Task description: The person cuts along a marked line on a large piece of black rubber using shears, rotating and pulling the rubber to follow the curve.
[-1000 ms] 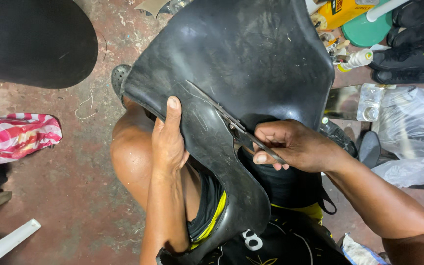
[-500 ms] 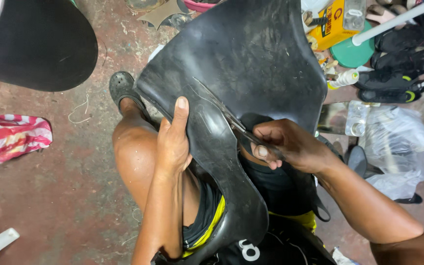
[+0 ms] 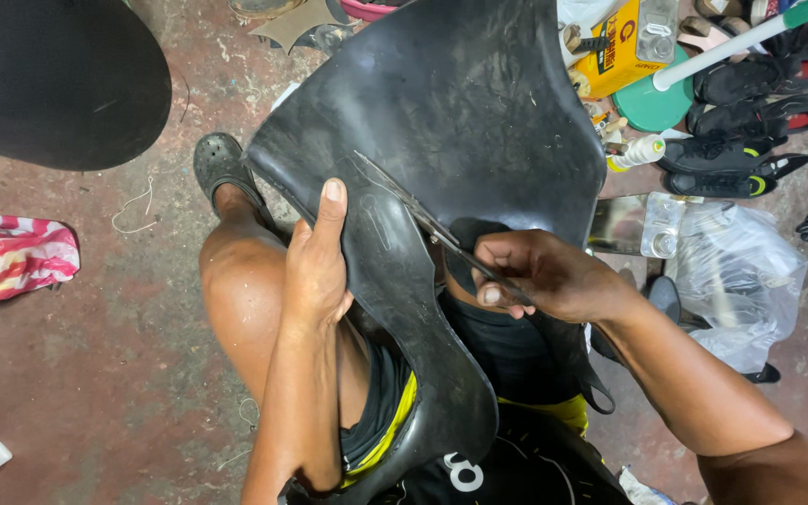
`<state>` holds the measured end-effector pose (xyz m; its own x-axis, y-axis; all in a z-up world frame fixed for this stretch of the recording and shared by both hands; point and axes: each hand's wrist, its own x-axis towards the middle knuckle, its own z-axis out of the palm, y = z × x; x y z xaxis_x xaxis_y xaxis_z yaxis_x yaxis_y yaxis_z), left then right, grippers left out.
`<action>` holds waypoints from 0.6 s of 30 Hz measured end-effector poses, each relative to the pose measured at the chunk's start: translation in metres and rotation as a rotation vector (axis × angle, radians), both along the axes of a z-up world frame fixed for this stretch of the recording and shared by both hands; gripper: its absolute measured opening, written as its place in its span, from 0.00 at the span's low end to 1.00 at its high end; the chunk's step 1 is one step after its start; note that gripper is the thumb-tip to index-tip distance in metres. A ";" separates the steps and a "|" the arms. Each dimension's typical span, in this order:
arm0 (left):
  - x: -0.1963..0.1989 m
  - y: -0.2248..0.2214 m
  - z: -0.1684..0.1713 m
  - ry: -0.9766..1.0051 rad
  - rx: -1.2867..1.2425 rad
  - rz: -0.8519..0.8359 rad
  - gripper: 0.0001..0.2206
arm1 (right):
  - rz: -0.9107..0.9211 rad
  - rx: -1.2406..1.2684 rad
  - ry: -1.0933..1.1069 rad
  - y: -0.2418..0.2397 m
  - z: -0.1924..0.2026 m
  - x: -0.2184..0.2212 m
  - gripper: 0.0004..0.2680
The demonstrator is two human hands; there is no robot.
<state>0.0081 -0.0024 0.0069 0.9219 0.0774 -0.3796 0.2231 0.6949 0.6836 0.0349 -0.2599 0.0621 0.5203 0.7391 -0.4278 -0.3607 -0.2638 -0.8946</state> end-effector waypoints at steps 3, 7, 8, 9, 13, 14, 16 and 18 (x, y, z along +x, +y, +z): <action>0.003 0.000 0.006 -0.030 0.085 -0.021 0.24 | 0.012 -0.049 -0.030 -0.003 0.002 0.002 0.08; 0.003 0.000 0.017 -0.086 0.416 -0.068 0.24 | -0.078 -0.113 -0.033 -0.009 0.007 0.002 0.08; 0.005 0.001 0.022 -0.107 0.511 -0.080 0.24 | -0.112 -0.126 -0.052 -0.011 0.008 0.004 0.09; 0.007 0.001 0.027 -0.128 0.606 -0.090 0.24 | -0.123 -0.094 -0.071 -0.012 0.009 0.006 0.09; 0.014 -0.004 0.040 -0.234 0.499 -0.134 0.27 | -0.182 -0.009 -0.086 -0.015 0.001 0.000 0.09; 0.016 -0.004 0.041 -0.272 0.533 -0.137 0.29 | -0.194 -0.002 -0.086 -0.016 -0.001 -0.001 0.09; 0.020 -0.009 0.039 -0.325 0.555 -0.089 0.30 | -0.159 -0.029 -0.135 -0.020 -0.005 -0.004 0.09; 0.029 -0.014 0.034 -0.351 0.526 0.013 0.31 | -0.151 -0.055 -0.159 -0.023 -0.008 -0.006 0.09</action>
<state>0.0372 -0.0165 0.0413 0.9824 0.1831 0.0369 -0.0823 0.2470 0.9655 0.0294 -0.2825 0.0539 0.6872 0.6258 -0.3689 -0.2555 -0.2671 -0.9292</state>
